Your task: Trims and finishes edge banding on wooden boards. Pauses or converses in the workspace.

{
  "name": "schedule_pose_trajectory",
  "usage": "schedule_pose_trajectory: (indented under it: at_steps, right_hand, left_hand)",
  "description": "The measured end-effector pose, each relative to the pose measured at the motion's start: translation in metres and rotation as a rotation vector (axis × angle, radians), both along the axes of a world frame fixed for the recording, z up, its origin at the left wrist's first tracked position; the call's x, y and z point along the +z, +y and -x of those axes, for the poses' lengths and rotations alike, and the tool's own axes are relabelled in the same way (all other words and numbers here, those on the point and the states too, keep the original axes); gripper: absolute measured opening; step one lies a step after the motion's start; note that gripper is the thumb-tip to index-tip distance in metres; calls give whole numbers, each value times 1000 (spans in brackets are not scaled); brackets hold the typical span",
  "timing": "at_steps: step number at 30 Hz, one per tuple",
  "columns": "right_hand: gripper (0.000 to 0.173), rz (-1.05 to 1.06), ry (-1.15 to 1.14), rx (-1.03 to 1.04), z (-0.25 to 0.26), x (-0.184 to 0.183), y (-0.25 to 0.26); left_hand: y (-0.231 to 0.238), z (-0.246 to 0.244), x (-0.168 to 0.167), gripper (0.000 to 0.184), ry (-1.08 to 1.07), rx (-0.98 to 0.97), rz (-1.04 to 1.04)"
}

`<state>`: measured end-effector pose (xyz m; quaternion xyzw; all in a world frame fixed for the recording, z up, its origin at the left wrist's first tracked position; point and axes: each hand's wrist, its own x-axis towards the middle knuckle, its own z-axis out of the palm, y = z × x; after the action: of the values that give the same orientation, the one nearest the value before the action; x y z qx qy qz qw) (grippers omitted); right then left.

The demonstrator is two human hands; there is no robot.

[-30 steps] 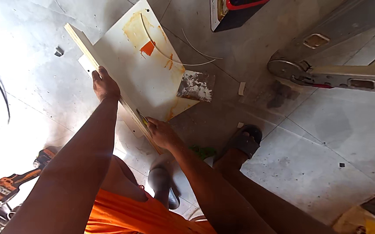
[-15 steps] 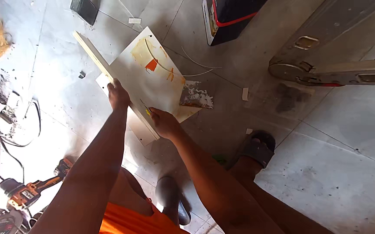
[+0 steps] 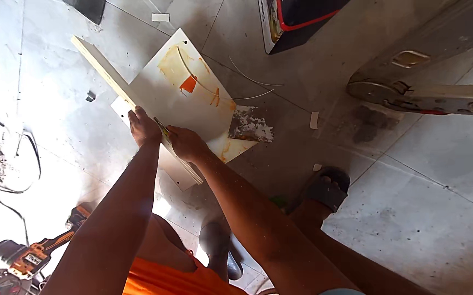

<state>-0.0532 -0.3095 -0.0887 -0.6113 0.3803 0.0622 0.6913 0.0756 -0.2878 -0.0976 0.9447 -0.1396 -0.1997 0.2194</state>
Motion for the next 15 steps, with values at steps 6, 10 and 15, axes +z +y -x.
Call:
schedule_pose_trajectory:
  at_steps: [6,10,15]
  right_hand:
    - [45,5,38,72,-4,5,-7]
    - [45,-12,44,56,-1,7,-5]
    - [46,-55,75,42,10,9,3]
  left_hand:
    - [-1,1,0,55,-9,-11,-19]
    - [-1,1,0,55,-20,-21,-19]
    - [-1,1,2,58,-4,-32,-30]
